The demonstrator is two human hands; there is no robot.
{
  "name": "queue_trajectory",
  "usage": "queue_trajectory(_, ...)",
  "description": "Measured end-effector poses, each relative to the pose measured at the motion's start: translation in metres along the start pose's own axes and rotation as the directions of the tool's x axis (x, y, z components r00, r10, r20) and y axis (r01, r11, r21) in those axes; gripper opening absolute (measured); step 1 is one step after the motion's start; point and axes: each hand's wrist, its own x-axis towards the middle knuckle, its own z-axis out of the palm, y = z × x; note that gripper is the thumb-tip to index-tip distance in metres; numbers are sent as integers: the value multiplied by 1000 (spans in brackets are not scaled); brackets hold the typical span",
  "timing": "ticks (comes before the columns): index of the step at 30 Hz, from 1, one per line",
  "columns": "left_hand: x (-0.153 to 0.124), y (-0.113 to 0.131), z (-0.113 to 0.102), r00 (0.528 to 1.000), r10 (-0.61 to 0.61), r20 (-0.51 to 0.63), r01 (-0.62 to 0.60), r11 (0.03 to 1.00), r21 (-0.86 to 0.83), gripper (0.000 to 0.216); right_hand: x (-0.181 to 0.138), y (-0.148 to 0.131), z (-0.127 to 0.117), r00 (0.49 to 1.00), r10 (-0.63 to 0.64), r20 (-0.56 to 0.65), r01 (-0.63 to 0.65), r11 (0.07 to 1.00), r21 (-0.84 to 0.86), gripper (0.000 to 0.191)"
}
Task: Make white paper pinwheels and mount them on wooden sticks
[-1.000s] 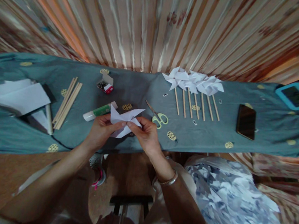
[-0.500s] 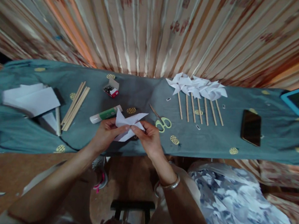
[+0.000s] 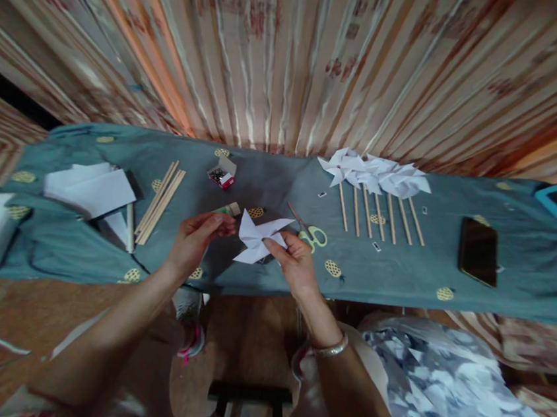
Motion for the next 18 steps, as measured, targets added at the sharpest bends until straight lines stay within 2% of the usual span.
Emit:
queue_trajectory(8, 8, 4, -14, 993, 80, -82, -72, 992, 99, 33, 0, -1, -3, 1000, -9, 0, 9, 999, -34, 34)
queue_trajectory(14, 9, 3, -20, 991, 106, -83, -93, 984, 153, 33, -2, -1, -9, 999, 19, 38, -18, 999, -36, 33)
queue_trajectory(16, 12, 2, -26, 987, 143, -74, -125, 970, 210, 31, -3, -1, -11, 998, 28, 50, -26, 999, -37, 32)
queue_trajectory(18, 17, 4, -37, 972, 224, -66, -190, 923, 334, 27, -4, -1, -12, 998, 37, 53, -35, 999, -37, 31)
